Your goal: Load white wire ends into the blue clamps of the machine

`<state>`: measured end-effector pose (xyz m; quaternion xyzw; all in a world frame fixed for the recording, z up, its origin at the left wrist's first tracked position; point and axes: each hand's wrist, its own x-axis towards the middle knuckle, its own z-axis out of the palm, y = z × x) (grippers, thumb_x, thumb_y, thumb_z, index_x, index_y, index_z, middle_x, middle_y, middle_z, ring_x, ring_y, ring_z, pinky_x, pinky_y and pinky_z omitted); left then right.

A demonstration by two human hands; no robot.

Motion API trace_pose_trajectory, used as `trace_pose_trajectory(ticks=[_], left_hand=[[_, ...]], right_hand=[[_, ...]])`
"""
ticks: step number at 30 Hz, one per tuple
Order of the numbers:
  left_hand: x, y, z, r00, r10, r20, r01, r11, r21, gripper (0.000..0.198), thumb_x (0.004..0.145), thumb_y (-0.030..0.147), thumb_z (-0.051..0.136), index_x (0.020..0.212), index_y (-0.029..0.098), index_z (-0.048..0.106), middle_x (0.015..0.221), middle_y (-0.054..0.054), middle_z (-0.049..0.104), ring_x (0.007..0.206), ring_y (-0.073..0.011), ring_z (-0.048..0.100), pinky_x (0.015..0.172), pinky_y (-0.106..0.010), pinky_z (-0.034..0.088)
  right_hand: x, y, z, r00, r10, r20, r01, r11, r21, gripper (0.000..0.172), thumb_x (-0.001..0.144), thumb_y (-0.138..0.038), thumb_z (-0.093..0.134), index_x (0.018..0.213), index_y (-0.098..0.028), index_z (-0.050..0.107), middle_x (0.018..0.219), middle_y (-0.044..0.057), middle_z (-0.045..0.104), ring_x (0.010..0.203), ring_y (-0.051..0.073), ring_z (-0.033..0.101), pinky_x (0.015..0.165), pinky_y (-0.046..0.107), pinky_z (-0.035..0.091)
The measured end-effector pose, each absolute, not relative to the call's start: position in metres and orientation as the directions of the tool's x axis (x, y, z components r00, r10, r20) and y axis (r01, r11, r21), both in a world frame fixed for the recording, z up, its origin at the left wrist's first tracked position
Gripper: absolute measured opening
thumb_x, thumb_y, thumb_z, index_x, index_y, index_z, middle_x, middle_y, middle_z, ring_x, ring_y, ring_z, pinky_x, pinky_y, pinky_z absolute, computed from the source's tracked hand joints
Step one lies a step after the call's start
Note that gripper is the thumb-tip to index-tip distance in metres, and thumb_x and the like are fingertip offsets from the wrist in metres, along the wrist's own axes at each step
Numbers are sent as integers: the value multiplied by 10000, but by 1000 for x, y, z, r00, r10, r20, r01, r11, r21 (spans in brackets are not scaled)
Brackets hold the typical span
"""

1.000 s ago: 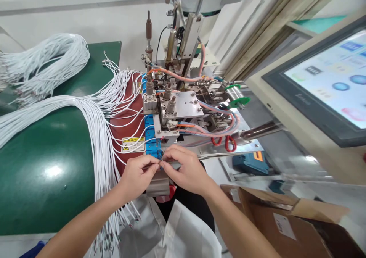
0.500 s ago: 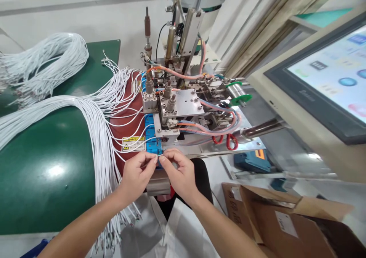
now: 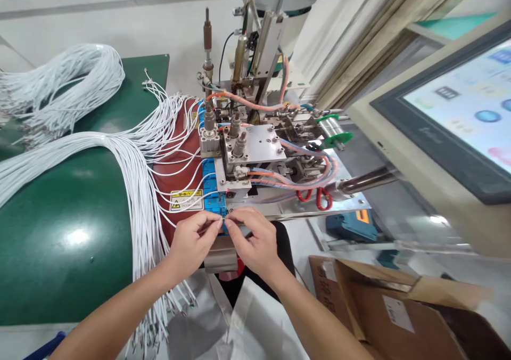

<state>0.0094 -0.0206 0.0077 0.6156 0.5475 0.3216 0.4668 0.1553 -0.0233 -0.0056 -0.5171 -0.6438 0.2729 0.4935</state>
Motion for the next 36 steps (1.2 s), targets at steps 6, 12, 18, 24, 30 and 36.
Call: trace_pose_trajectory(ticks=[6, 12, 18, 24, 30, 36], left_hand=[[-2, -10, 15, 268, 962, -45, 661, -150, 736, 184, 804, 241, 517, 970, 212, 591, 835, -9, 628, 699, -139, 584, 678, -262, 465], [-11, 1, 9, 382, 924, 26, 718, -315, 621, 169, 837, 160, 447, 882, 198, 606, 868, -40, 590, 826, -168, 563, 758, -306, 450], [-12, 5, 0, 385, 923, 23, 702, -309, 642, 186, 822, 119, 456, 856, 187, 626, 828, -35, 619, 802, -164, 568, 749, -312, 452], [-8, 6, 4, 374, 927, -11, 743, -293, 602, 157, 805, 98, 455, 827, 170, 593, 804, -31, 611, 787, -171, 567, 733, -316, 446], [-3, 7, 8, 372, 927, -50, 795, -290, 533, 194, 798, 66, 423, 813, 157, 593, 792, -45, 596, 766, -181, 563, 714, -323, 445], [-3, 7, 9, 357, 931, -71, 817, -274, 508, 192, 807, 70, 415, 817, 148, 590, 795, -56, 587, 771, -188, 562, 719, -327, 445]], right_hand=[[162, -19, -21, 28, 977, 211, 509, 168, -844, 128, 806, -222, 482, 707, -185, 555, 648, 20, 590, 605, 144, 534, 601, 265, 426], [164, -12, -34, 9, 998, 67, 525, 52, -849, 144, 821, -236, 435, 729, -187, 534, 676, 16, 592, 618, 145, 542, 592, 249, 409], [165, -12, -33, -12, 997, 80, 673, 67, -737, 123, 785, -232, 460, 698, -200, 541, 683, 24, 605, 650, 171, 541, 615, 275, 381], [169, -4, -28, -26, 987, -156, 623, -106, -775, 161, 781, -285, 458, 670, -213, 548, 621, -8, 601, 579, 156, 533, 553, 255, 362], [173, 0, -33, -102, 982, -161, 619, -64, -783, 160, 800, -278, 435, 678, -207, 512, 632, -15, 575, 582, 145, 510, 563, 246, 355], [171, 5, -32, -202, 979, -19, 646, 119, -754, 327, 887, -337, 304, 612, -209, 424, 575, -20, 490, 569, 138, 475, 552, 240, 315]])
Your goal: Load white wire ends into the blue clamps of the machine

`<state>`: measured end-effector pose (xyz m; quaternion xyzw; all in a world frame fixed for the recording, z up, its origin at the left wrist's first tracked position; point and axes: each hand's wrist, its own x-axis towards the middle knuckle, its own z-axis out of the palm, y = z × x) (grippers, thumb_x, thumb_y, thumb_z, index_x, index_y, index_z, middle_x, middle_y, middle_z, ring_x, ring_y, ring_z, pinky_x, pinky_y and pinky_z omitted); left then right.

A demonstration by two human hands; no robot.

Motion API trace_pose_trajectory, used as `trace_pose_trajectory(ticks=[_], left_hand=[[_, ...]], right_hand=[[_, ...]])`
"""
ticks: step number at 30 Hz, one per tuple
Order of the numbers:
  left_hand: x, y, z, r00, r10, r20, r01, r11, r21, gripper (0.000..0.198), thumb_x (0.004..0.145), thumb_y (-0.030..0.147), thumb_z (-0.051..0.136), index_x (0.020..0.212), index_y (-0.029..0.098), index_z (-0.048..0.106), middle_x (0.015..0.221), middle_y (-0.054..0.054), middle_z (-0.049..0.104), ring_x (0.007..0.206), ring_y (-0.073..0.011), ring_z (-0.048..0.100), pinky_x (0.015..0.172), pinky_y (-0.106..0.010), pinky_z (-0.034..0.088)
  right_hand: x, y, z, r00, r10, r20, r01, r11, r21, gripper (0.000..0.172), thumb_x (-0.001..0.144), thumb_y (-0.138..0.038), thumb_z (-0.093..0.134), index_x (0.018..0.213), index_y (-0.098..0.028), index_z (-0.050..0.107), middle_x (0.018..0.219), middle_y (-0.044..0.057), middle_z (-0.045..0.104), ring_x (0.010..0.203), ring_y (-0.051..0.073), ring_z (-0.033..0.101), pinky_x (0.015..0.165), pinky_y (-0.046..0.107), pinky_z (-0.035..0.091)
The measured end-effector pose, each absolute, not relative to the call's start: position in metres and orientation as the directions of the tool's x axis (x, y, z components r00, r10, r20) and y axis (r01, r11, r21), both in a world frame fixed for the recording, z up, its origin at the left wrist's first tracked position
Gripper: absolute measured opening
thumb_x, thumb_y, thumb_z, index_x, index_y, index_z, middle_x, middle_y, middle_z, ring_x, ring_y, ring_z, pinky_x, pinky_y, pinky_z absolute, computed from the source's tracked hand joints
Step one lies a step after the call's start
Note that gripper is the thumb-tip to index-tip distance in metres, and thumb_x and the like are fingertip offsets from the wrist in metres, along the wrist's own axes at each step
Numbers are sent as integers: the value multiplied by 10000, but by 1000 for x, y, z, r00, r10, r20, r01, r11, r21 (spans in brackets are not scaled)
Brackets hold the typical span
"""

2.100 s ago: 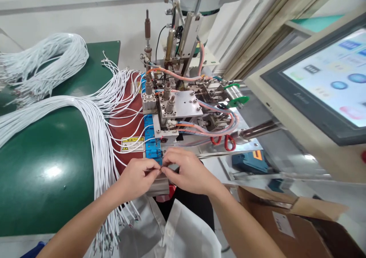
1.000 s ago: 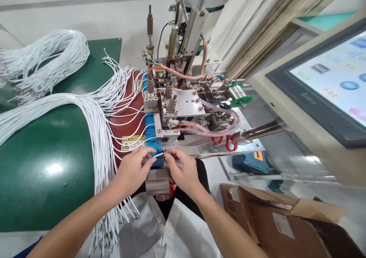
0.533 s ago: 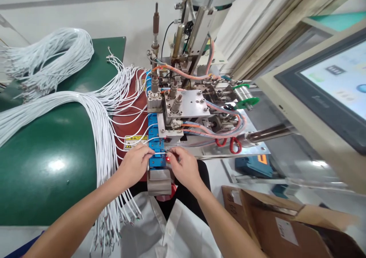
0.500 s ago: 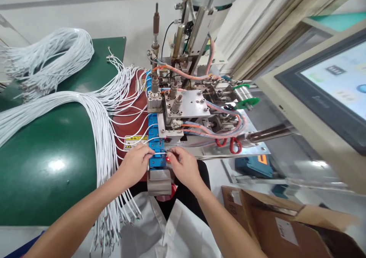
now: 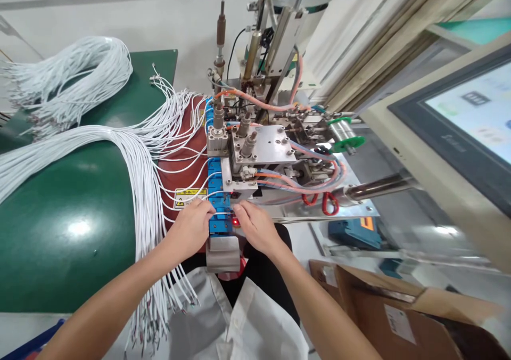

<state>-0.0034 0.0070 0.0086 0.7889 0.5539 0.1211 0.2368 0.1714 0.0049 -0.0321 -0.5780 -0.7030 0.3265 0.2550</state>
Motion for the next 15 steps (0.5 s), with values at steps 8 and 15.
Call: trace_pose_trajectory(ticks=[8, 15], left_hand=[[-5, 6, 6, 394, 919, -29, 808, -332, 487, 212, 799, 47, 402, 815, 148, 588, 782, -52, 581, 754, -175, 552, 716, -309, 447], [-2, 3, 6, 402, 915, -43, 837, -348, 421, 220, 818, 72, 382, 841, 143, 589, 796, -69, 578, 764, -187, 553, 705, -315, 451]], right_hand=[[155, 1, -52, -1, 999, 41, 528, 36, -849, 352, 863, -368, 327, 545, -217, 308, 487, -50, 357, 473, 111, 374, 473, 224, 292], [147, -4, -62, 106, 994, -4, 411, -48, -911, 342, 854, -362, 330, 546, -218, 294, 477, -62, 324, 456, 98, 344, 457, 222, 287]])
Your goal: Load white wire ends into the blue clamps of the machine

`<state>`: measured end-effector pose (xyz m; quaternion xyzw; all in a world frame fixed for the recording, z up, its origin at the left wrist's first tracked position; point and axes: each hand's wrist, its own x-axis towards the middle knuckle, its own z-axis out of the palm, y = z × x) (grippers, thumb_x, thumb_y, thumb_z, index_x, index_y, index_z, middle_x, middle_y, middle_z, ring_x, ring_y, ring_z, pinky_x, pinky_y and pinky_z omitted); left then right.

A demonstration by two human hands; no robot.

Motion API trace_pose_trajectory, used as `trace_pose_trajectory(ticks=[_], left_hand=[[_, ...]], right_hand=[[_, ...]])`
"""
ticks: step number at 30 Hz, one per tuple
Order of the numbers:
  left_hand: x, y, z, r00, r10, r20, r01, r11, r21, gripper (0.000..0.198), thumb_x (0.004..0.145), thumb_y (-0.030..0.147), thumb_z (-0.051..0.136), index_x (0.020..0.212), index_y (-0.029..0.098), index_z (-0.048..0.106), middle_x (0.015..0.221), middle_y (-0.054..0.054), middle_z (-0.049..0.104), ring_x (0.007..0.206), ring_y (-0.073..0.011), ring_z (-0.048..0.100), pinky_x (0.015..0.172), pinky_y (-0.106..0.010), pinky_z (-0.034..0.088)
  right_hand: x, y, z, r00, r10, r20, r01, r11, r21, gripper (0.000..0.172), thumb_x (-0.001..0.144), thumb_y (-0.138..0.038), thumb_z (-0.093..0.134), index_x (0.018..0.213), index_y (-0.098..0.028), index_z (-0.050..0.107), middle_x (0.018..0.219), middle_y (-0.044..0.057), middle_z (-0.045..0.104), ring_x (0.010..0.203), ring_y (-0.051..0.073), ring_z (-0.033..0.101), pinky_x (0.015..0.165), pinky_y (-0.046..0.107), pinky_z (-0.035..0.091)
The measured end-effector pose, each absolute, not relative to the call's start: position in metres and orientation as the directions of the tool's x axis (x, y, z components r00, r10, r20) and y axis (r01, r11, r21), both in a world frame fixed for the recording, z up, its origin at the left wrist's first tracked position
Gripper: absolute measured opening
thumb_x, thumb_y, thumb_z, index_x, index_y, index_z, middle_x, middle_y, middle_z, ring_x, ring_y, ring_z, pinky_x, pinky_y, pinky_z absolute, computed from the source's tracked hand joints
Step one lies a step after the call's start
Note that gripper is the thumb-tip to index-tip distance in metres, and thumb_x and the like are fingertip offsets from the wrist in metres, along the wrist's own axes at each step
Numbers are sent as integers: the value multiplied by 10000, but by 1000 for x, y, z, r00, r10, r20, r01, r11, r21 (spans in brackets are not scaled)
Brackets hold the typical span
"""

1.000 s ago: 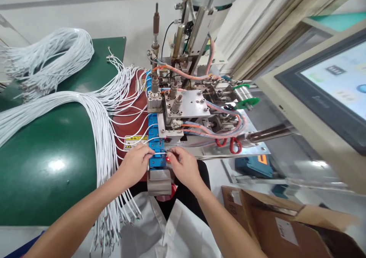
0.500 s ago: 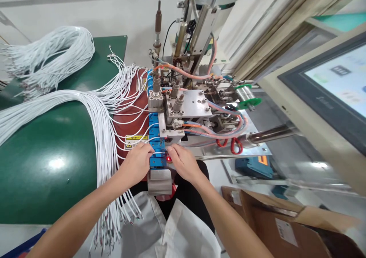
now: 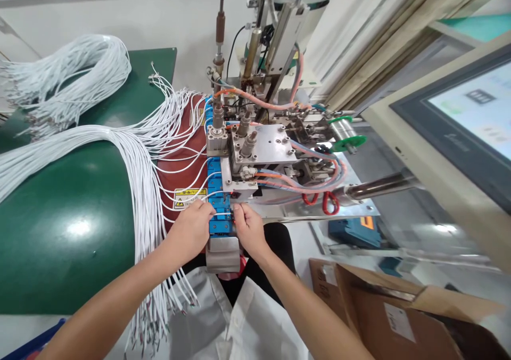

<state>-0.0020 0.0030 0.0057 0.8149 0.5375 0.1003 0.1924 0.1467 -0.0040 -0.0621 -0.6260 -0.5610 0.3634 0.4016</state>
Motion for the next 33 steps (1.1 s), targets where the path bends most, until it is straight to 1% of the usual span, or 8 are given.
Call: trace_pose_trajectory(ticks=[6, 13, 16, 19, 24, 28, 30, 33], left_hand=[[-4, 0, 6, 452, 891, 43, 860, -447, 245, 239, 833, 99, 397, 844, 152, 630, 791, -76, 607, 797, -223, 535, 750, -371, 438], [-18, 2, 6, 427, 897, 113, 815, -436, 382, 260, 865, 163, 398, 1079, 168, 545, 1072, -85, 565, 959, -197, 534, 841, -342, 436], [-27, -9, 23, 558, 828, -65, 762, -479, 436, 188, 868, 190, 417, 961, 187, 581, 950, -50, 585, 896, -176, 532, 805, -313, 426], [-38, -29, 39, 722, 620, -309, 683, -563, 466, 66, 796, 191, 546, 803, 215, 607, 820, -11, 562, 807, -168, 509, 708, -281, 404], [-45, -47, 40, 695, 624, -357, 719, -621, 313, 170, 759, 85, 533, 615, 175, 538, 794, -25, 531, 789, -194, 468, 715, -337, 352], [-33, -31, 36, 703, 653, -282, 680, -501, 536, 150, 843, 160, 457, 752, 192, 571, 786, -10, 569, 759, -152, 513, 705, -277, 387], [-24, -20, 35, 590, 782, -202, 672, -336, 660, 142, 862, 211, 442, 828, 201, 580, 803, 1, 600, 742, -128, 542, 679, -240, 409], [-9, -9, 31, 388, 919, -72, 641, -213, 737, 121, 836, 239, 485, 832, 199, 599, 797, 2, 630, 736, -132, 566, 689, -243, 429]], right_hand=[[155, -1, -57, 78, 996, -35, 426, -65, -902, 362, 848, -383, 362, 534, -209, 320, 479, -56, 352, 474, 104, 371, 483, 230, 293], [174, -2, -47, 289, 957, 33, 228, -35, -973, 365, 862, -425, 355, 603, -188, 454, 545, -29, 441, 541, 119, 434, 534, 239, 350], [180, -7, -43, 256, 965, 54, 207, 0, -978, 373, 861, -423, 370, 588, -186, 459, 549, -22, 450, 544, 120, 437, 541, 243, 356], [186, -12, -41, 222, 975, 34, 184, -8, -983, 381, 860, -422, 380, 571, -185, 455, 538, -23, 445, 529, 116, 423, 529, 242, 350], [187, -13, -36, 198, 980, 22, 148, -8, -989, 394, 852, -425, 391, 547, -184, 450, 518, -24, 439, 509, 112, 417, 511, 241, 353], [182, -20, -29, 156, 987, 29, 159, 3, -987, 382, 854, -401, 401, 554, -181, 488, 514, -17, 472, 507, 117, 456, 505, 242, 375], [179, -26, -24, 75, 994, 76, 158, 63, -985, 342, 862, -363, 399, 621, -177, 555, 567, 0, 539, 544, 128, 511, 535, 251, 410], [174, -33, -16, -52, 979, 195, 122, 200, -972, 225, 855, -297, 425, 826, -189, 621, 740, 37, 637, 684, 160, 592, 634, 283, 463]])
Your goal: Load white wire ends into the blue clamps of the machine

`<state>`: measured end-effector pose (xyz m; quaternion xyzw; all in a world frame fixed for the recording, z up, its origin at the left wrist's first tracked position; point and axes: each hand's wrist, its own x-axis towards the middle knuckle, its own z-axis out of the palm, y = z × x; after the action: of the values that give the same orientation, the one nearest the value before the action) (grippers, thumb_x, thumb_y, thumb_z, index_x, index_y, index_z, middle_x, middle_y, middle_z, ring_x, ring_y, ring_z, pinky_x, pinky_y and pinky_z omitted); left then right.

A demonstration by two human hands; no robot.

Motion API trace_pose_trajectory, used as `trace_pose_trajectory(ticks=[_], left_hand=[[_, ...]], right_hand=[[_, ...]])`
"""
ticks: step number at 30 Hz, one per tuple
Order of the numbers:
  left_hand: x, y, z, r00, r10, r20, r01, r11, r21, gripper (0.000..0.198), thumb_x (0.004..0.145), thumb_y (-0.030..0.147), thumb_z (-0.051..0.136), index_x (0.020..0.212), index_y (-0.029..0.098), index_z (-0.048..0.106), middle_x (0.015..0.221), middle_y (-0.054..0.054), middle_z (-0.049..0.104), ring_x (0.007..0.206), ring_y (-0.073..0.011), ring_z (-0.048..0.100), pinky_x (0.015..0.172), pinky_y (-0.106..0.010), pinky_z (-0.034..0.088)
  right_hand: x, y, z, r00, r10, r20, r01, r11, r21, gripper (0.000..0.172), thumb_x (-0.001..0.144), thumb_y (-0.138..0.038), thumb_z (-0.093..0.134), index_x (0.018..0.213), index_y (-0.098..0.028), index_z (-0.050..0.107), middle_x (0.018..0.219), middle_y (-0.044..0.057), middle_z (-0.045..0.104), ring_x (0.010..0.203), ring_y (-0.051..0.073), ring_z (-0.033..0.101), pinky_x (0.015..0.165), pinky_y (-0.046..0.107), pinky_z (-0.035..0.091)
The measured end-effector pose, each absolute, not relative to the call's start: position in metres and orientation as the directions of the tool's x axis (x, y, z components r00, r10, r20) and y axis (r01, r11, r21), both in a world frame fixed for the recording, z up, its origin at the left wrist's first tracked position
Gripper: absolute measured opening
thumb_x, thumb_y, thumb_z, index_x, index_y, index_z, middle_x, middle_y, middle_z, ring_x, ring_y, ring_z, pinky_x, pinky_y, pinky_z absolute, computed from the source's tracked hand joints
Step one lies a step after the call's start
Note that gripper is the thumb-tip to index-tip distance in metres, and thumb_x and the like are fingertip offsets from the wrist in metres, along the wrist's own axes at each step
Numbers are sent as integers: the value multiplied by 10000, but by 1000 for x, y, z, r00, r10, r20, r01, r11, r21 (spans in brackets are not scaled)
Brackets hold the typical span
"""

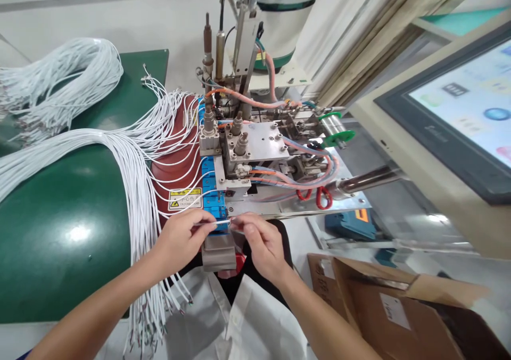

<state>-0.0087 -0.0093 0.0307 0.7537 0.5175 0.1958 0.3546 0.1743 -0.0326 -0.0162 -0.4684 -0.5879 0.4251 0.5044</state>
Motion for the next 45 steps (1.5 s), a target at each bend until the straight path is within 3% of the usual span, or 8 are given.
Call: trace_pose_trajectory(ticks=[6, 16, 22, 25, 28, 32, 37, 45], left_hand=[[6, -8, 24, 351, 935, 41, 588, -254, 768, 126, 813, 191, 511, 831, 198, 635, 776, -4, 652, 723, -140, 583, 691, -255, 437], [8, -15, 18, 337, 936, 101, 595, -295, 747, 140, 767, 240, 597, 895, 205, 643, 853, -8, 689, 758, -143, 629, 712, -248, 492], [14, -19, 13, 322, 851, 415, 655, -517, 551, 117, 816, 200, 532, 858, 180, 640, 798, -25, 698, 748, -142, 643, 748, -259, 501], [14, -20, 11, 257, 901, 350, 653, -428, 625, 184, 817, 207, 532, 979, 182, 616, 839, -22, 709, 741, -138, 661, 719, -235, 517], [13, -21, 10, 217, 946, 240, 614, -324, 720, 236, 824, 206, 519, 1046, 196, 596, 852, -14, 712, 744, -132, 666, 705, -220, 522], [14, -22, 9, 199, 958, 204, 559, -282, 780, 193, 808, 216, 535, 961, 191, 650, 903, -29, 707, 787, -145, 660, 753, -233, 515], [13, -20, 10, 165, 986, -24, 448, -53, 892, 241, 793, 248, 550, 1011, 189, 635, 838, -24, 701, 730, -138, 649, 705, -234, 521], [14, -18, 13, 138, 989, -59, 301, 15, 953, 148, 782, 252, 561, 819, 166, 675, 772, -16, 685, 694, -116, 617, 664, -194, 495]], right_hand=[[167, -26, -9, 37, 983, 181, 176, 172, -969, 69, 768, -219, 559, 760, -195, 624, 706, 21, 631, 650, 148, 587, 595, 261, 464], [168, -19, -1, -28, 985, 172, 98, 173, -980, 89, 737, -159, 573, 721, -189, 656, 717, 28, 633, 659, 139, 579, 605, 259, 457], [165, -20, -12, -15, 1000, -25, -227, -28, -974, 92, 753, -228, 586, 740, -205, 674, 728, 7, 622, 616, 103, 540, 573, 228, 433], [162, -19, -17, -54, 991, -126, -382, -137, -914, 72, 724, -258, 628, 733, -205, 676, 663, -15, 614, 540, 74, 493, 535, 205, 417], [161, -18, -15, -83, 983, -165, -399, -185, -898, 70, 677, -256, 671, 709, -194, 665, 644, -19, 613, 537, 75, 490, 539, 208, 423], [162, -17, -5, -63, 990, -126, -262, -138, -955, 65, 680, -240, 652, 668, -178, 637, 621, -19, 587, 534, 86, 488, 522, 214, 415], [164, -15, 3, -24, 999, -29, -90, -31, -995, 70, 708, -210, 613, 649, -174, 627, 652, -6, 579, 588, 105, 515, 546, 222, 420], [147, -21, -8, 61, 990, -128, -351, -99, -931, 59, 679, -209, 640, 631, -198, 609, 616, -28, 600, 583, 107, 559, 589, 236, 470]])
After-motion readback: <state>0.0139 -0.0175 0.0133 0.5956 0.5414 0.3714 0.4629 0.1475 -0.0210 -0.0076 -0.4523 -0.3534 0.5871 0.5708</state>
